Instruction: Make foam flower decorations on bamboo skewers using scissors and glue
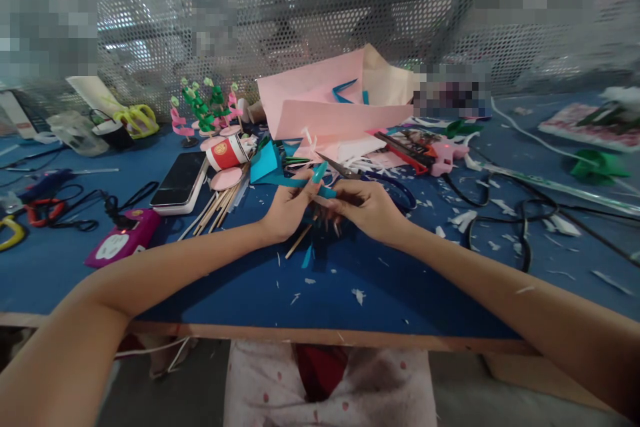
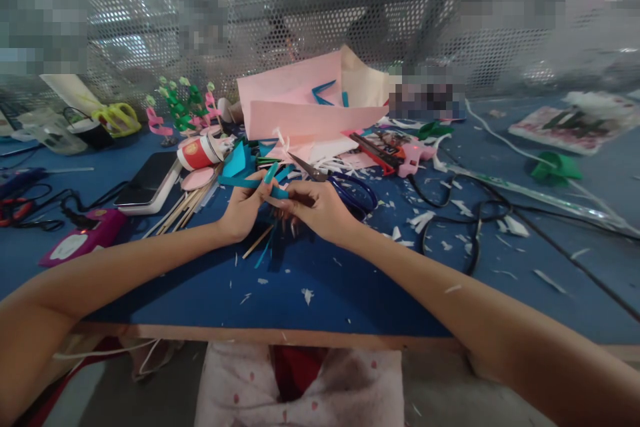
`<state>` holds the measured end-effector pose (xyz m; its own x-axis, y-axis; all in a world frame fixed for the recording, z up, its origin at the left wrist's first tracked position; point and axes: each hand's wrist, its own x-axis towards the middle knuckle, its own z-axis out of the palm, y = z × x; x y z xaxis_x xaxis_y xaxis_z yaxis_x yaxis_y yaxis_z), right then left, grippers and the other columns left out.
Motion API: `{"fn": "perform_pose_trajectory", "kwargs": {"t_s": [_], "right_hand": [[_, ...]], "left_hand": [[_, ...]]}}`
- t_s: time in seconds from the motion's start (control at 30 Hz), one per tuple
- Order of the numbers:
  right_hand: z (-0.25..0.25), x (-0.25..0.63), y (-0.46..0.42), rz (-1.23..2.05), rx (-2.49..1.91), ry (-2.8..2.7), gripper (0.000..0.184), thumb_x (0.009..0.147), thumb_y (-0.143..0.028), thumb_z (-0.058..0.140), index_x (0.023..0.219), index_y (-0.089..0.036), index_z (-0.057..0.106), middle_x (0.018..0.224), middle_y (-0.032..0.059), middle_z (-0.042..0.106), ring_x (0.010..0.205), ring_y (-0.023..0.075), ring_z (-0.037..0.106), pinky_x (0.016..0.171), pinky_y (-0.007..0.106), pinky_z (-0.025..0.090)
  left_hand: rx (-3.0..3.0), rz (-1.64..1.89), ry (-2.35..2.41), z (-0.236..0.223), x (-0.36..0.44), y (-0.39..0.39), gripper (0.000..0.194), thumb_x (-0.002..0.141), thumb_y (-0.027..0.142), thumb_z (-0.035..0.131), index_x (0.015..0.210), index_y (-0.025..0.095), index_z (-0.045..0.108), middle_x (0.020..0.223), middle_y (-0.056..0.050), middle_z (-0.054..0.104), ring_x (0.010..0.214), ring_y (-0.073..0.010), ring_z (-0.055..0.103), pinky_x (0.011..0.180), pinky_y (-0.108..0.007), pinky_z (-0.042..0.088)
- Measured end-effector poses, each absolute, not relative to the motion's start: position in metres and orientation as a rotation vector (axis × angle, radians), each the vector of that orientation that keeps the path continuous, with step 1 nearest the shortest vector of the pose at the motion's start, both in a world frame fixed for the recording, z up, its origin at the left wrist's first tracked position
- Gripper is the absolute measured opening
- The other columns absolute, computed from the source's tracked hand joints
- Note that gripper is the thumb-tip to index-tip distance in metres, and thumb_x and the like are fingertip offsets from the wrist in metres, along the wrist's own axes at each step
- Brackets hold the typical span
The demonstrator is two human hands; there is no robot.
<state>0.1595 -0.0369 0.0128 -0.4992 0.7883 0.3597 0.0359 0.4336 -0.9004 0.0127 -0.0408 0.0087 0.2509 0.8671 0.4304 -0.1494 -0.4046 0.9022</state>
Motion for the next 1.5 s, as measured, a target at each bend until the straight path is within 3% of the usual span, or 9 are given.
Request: {"fn": "perform_pose_trajectory", "kwargs": {"t_s": [0.4, 0.67, 0.9, 1.07, 1.3, 1.5], "right_hand": [[0.013, 0.159, -0.037, 1.17, -0.721, -1.809, 0.025, 0.068, -0.041, 0.062, 0.065, -0.016, 0.056, 0.054, -0.0025, 0.055, 0.043, 0.0069, 0.052, 0.041, 0.019, 0.045], [0.014, 0.16, -0.038, 1.108, -0.702, -1.863, 0.024, 0.07, -0.039, 0.059, 0.063, -0.017, 0.055, 0.053, -0.0023, 0.054, 0.041, 0.0074, 0.051, 0.04, 0.02, 0.044], [0.016, 0.166, -0.037, 0.794, -0.686, -2.032, 0.023, 0.073, -0.034, 0.058, 0.057, -0.017, 0.056, 0.054, 0.0002, 0.055, 0.048, 0.0096, 0.053, 0.046, 0.022, 0.044], [0.019, 0.173, -0.034, 0.524, -0.674, -2.096, 0.024, 0.076, -0.037, 0.055, 0.06, -0.019, 0.059, 0.054, 0.0003, 0.057, 0.049, 0.0098, 0.052, 0.048, 0.023, 0.041], [0.017, 0.177, -0.032, 0.237, -0.679, -2.164, 0.032, 0.075, -0.045, 0.053, 0.054, -0.02, 0.056, 0.049, 0.0, 0.054, 0.047, 0.01, 0.048, 0.047, 0.024, 0.035], [0.019, 0.175, -0.032, 0.249, -0.744, -2.166, 0.04, 0.069, -0.053, 0.056, 0.048, -0.018, 0.052, 0.045, 0.0, 0.053, 0.043, 0.0089, 0.045, 0.044, 0.023, 0.033]], "left_hand": [[1.604, 1.377, 0.755, 0.008, 0.011, -0.042, 0.027, 0.079, 0.039, 0.049, 0.063, 0.017, 0.044, 0.054, 0.005, 0.044, 0.048, -0.0062, 0.043, 0.046, -0.019, 0.037], [1.526, 1.351, 0.739, 0.008, 0.011, -0.042, 0.031, 0.075, 0.043, 0.054, 0.062, 0.016, 0.045, 0.053, 0.005, 0.044, 0.044, -0.0046, 0.042, 0.043, -0.018, 0.036], [1.409, 1.142, 0.624, 0.011, 0.011, -0.042, 0.038, 0.064, 0.049, 0.063, 0.063, 0.015, 0.047, 0.051, 0.006, 0.045, 0.045, -0.0045, 0.047, 0.042, -0.016, 0.037], [1.379, 1.059, 0.6, 0.014, 0.012, -0.043, 0.039, 0.055, 0.043, 0.071, 0.065, 0.014, 0.047, 0.05, 0.008, 0.045, 0.041, -0.003, 0.042, 0.038, -0.015, 0.032], [1.381, 0.93, 0.616, 0.014, 0.013, -0.045, 0.037, 0.055, 0.038, 0.072, 0.069, 0.014, 0.048, 0.052, 0.006, 0.049, 0.044, -0.0038, 0.045, 0.042, -0.017, 0.035], [1.4, 1.059, 0.618, 0.011, 0.013, -0.044, 0.035, 0.06, 0.042, 0.068, 0.068, 0.014, 0.049, 0.053, 0.007, 0.046, 0.044, -0.003, 0.044, 0.041, -0.016, 0.034]]}}
